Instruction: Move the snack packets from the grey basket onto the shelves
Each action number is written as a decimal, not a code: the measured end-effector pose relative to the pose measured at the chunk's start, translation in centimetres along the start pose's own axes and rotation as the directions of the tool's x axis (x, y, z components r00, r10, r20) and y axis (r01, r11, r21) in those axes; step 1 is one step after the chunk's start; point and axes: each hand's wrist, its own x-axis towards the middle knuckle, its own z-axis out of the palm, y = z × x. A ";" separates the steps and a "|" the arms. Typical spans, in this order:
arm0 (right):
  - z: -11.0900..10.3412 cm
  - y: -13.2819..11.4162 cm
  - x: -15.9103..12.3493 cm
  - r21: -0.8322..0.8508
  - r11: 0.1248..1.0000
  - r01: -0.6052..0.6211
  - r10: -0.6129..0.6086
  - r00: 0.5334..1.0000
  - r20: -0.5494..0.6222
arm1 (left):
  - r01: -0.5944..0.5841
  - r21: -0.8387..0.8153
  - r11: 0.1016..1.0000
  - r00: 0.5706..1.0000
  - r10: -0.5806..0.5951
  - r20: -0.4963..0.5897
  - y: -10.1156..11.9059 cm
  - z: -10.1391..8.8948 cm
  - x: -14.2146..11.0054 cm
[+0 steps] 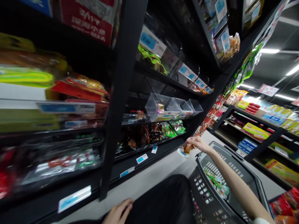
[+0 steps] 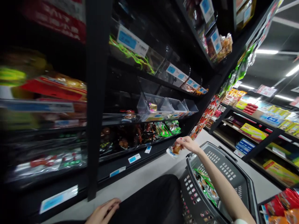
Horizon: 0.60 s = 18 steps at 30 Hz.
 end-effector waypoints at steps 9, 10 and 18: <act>10.3 -2.0 4.2 0.044 0.997 0.059 -0.074 0.797 0.599 | -0.001 -0.131 0.991 0.998 -0.008 -0.068 2.7 -1.7 -0.6; 10.6 -2.1 4.3 0.058 0.997 0.051 -0.076 0.791 0.607 | 0.006 -0.131 0.991 0.998 -0.014 -0.064 2.6 -1.6 -0.6; 10.2 -2.5 3.5 -0.205 0.868 0.453 -0.273 0.779 0.564 | 0.087 -0.065 0.994 0.994 -0.091 -0.057 2.7 -1.3 0.2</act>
